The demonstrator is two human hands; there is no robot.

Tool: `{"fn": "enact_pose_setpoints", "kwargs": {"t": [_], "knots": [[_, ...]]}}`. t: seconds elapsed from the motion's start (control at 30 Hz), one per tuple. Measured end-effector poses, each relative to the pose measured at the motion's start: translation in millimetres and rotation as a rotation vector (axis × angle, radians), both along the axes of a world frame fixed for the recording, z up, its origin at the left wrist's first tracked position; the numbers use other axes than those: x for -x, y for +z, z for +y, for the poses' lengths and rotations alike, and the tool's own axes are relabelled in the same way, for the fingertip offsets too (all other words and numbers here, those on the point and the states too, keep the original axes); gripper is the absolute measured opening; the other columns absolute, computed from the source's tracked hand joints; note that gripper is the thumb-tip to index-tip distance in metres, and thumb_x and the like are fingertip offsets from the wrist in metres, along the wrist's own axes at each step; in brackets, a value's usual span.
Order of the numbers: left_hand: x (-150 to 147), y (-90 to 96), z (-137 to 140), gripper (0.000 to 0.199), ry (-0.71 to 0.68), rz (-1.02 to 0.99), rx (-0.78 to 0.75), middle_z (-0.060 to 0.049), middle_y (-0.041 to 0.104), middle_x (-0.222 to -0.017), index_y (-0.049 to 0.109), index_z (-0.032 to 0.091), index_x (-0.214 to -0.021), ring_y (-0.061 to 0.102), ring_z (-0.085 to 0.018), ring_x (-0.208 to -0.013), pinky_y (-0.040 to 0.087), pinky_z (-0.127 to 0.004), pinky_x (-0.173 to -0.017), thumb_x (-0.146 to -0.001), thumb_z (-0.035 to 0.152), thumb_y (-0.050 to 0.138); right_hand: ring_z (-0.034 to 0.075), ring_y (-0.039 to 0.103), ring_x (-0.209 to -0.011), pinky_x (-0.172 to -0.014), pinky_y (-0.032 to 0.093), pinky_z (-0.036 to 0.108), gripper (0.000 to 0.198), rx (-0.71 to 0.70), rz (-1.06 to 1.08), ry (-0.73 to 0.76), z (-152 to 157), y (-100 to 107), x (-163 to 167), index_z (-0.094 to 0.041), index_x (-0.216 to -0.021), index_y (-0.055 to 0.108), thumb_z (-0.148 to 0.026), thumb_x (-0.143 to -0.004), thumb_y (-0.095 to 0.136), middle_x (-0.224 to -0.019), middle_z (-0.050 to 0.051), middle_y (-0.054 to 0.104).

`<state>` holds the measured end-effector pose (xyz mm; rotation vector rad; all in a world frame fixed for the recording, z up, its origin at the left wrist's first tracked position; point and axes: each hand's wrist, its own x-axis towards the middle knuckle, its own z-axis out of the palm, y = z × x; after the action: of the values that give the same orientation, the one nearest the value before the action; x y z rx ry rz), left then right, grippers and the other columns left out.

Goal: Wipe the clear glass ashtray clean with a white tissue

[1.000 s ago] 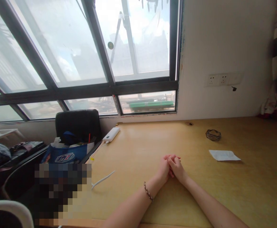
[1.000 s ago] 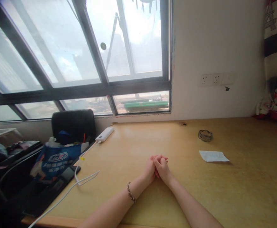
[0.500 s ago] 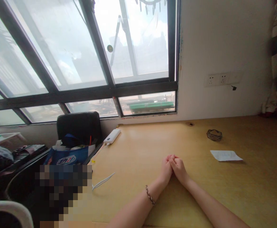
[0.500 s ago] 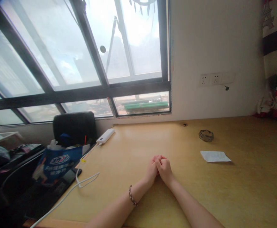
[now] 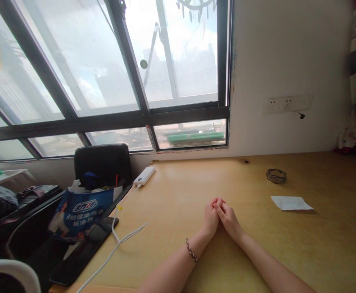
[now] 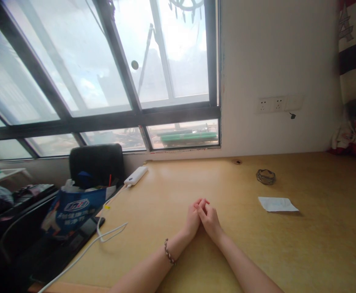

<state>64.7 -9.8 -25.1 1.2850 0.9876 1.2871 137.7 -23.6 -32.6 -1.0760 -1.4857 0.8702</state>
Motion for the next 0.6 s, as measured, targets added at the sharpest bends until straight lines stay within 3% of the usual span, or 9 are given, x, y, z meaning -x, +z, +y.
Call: {"fn": "enact_pose_setpoints", "kwargs": {"t": [0.27, 0.43, 0.5, 0.6], "knots": [[3, -2.1, 1, 0.032, 0.008, 0.07, -0.067, 0.001, 0.049, -0.057, 0.055, 0.012, -0.067, 0.045, -0.01, -0.056, 0.036, -0.021, -0.053, -0.077, 0.041, 0.043, 0.018, 0.056, -0.068, -0.062, 0.042, 0.025, 0.035, -0.092, -0.065, -0.015, -3, 3, 2, -0.012, -0.079, 0.054, -0.043, -0.082, 0.037, -0.073, 0.008, 0.06], [6, -0.1, 1, 0.03, 0.005, 0.123, -0.173, -0.002, 0.058, -0.068, 0.057, 0.013, -0.076, 0.052, -0.013, -0.066, 0.04, -0.022, -0.061, -0.08, 0.038, 0.041, 0.016, 0.055, -0.066, -0.062, 0.04, 0.024, 0.033, -0.176, -0.307, -0.055, 2, 12, -12, -0.015, -0.081, 0.055, -0.038, -0.086, 0.031, -0.072, 0.006, 0.059], [7, -1.5, 2, 0.028, 0.011, 0.166, -0.214, -0.004, 0.061, -0.076, 0.058, 0.014, -0.082, 0.055, -0.014, -0.072, 0.041, -0.022, -0.065, -0.079, 0.038, 0.042, 0.016, 0.055, -0.067, -0.063, 0.039, 0.025, 0.033, -0.193, -0.444, -0.174, 11, 13, -29, -0.016, -0.08, 0.055, -0.037, -0.086, 0.031, -0.072, 0.006, 0.059], [10, -7.8, 6, 0.031, 0.026, 0.263, -0.174, -0.002, 0.059, -0.063, 0.058, 0.014, -0.083, 0.051, -0.01, -0.053, 0.039, -0.02, -0.053, -0.079, 0.04, 0.041, 0.021, 0.052, -0.082, -0.075, 0.037, 0.031, 0.03, -0.216, -0.652, -0.585, 28, 11, -68, -0.012, -0.083, 0.055, -0.035, -0.084, 0.035, -0.082, 0.011, 0.058]]}}
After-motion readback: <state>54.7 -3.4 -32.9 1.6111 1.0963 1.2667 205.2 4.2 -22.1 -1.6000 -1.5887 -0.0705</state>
